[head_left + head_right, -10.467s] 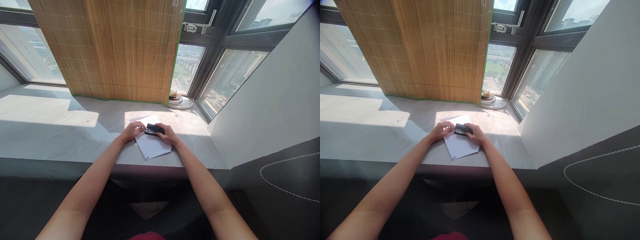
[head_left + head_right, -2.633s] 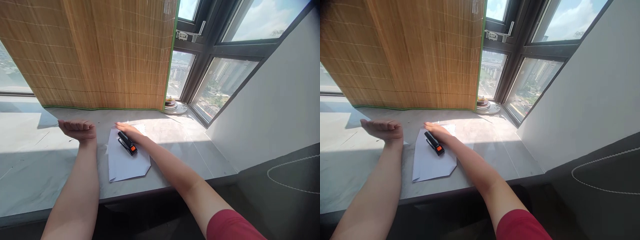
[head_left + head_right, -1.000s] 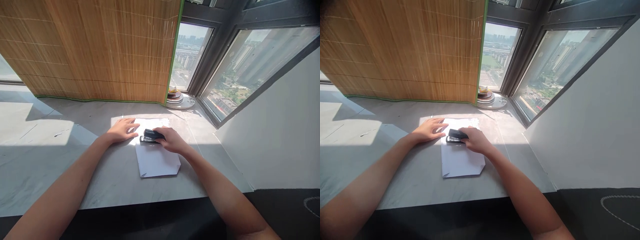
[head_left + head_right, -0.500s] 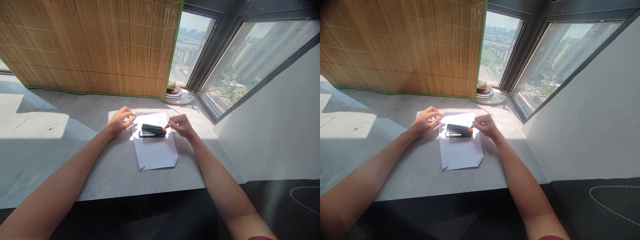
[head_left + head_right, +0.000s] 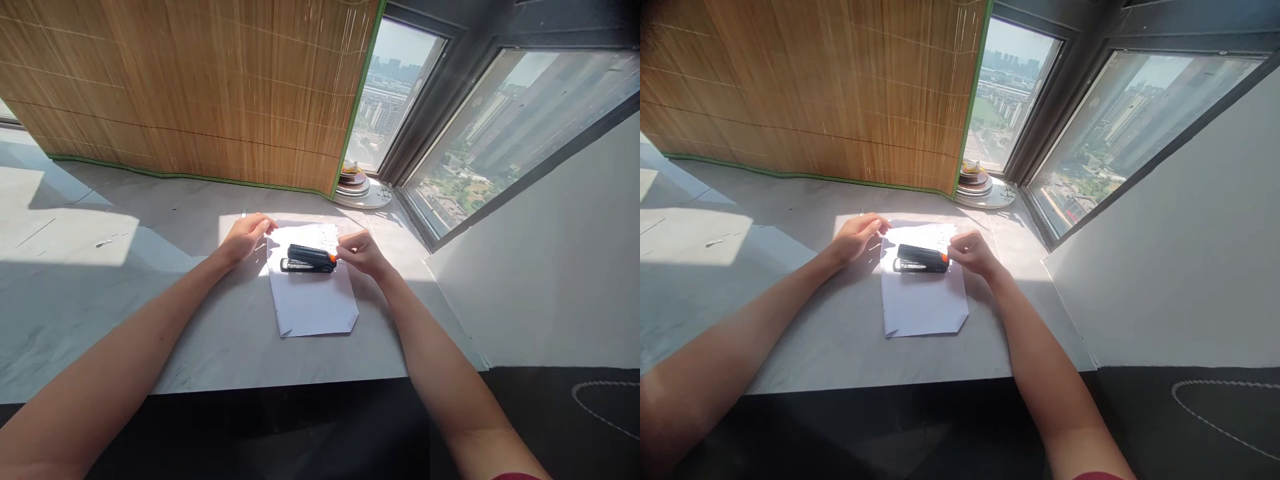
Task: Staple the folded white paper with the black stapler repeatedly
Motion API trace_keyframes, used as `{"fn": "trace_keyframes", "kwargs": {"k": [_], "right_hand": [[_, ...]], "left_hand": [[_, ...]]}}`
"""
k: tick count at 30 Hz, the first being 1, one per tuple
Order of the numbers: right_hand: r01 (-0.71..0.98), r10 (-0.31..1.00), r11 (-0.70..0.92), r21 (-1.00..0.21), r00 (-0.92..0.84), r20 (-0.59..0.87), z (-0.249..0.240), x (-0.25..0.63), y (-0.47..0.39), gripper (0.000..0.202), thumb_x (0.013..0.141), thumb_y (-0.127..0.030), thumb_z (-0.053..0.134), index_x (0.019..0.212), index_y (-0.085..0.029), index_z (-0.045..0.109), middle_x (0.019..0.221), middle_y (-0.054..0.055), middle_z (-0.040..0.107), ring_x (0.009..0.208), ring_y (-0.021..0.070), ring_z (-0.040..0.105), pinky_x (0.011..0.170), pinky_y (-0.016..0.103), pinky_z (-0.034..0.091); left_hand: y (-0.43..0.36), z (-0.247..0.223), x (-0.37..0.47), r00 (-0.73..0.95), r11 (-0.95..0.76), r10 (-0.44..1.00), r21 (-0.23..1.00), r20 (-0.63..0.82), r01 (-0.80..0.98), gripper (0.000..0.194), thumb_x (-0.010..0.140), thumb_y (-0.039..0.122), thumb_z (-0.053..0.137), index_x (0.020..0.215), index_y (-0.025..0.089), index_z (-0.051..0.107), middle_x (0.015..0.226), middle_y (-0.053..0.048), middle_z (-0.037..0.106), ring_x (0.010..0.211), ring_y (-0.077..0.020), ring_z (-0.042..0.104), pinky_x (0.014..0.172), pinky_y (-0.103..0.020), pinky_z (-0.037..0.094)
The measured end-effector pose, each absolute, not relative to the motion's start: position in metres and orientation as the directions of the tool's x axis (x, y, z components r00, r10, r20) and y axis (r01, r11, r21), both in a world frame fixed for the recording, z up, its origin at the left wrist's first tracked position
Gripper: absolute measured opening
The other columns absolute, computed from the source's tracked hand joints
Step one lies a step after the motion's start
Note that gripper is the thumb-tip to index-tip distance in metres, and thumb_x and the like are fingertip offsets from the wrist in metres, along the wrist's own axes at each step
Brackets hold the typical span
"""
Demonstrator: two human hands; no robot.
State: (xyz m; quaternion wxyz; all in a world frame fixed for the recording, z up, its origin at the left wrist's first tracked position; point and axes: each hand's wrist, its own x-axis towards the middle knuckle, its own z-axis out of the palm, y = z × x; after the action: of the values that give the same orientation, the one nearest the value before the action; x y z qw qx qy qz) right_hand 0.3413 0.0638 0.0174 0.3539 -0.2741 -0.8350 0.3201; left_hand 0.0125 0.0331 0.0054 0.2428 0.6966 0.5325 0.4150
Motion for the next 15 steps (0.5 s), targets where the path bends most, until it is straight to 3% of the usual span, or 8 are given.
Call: {"fn": "trace_keyframes", "kwargs": {"k": [5,10,12,15], "right_hand": [[0.181,0.662,0.643,-0.745,-0.621,0.420,0.015,0.343,0.064,0.050,0.086,-0.025,0.062,0.049,-0.022,0.029,0.058,-0.005,0.023,0.061,0.0120,0.018,0.059,0.034,0.016],[0.178,0.712,0.625,-0.760,-0.528,0.463,0.014,0.345,0.060,0.045,0.098,-0.033,0.064,0.055,-0.022,0.062,0.055,-0.003,0.042,0.058,0.0130,0.035,0.060,0.033,0.028],[0.178,0.739,0.615,-0.768,-0.470,0.483,0.014,0.341,0.059,0.040,0.102,-0.040,0.065,0.068,-0.022,0.074,0.065,0.001,0.059,0.067,0.0163,0.050,0.066,0.033,0.038],[0.179,0.681,0.647,-0.741,-0.573,0.456,0.013,0.329,0.058,0.027,0.095,-0.052,0.078,0.097,-0.025,0.083,0.098,0.006,0.075,0.091,0.0229,0.062,0.076,0.035,0.048]], "left_hand": [[0.030,0.008,0.016,0.061,-0.264,0.960,0.815,0.273,0.515,0.038,0.104,0.037,0.045,0.093,0.019,0.076,0.096,-0.007,0.073,0.086,-0.0219,0.065,0.090,-0.037,0.054],[0.029,0.011,0.018,0.016,-0.228,0.969,0.869,0.246,0.440,0.037,0.103,0.040,0.048,0.090,0.018,0.075,0.089,-0.007,0.070,0.075,-0.0194,0.061,0.071,-0.032,0.052],[0.028,0.010,0.019,-0.013,-0.201,0.974,0.893,0.225,0.404,0.035,0.102,0.040,0.049,0.090,0.018,0.074,0.084,-0.006,0.067,0.065,-0.0167,0.056,0.061,-0.030,0.047],[0.028,0.011,0.022,-0.033,-0.178,0.979,0.920,0.201,0.349,0.032,0.101,0.037,0.050,0.084,0.018,0.069,0.077,-0.004,0.064,0.055,-0.0133,0.048,0.053,-0.028,0.039]]}}
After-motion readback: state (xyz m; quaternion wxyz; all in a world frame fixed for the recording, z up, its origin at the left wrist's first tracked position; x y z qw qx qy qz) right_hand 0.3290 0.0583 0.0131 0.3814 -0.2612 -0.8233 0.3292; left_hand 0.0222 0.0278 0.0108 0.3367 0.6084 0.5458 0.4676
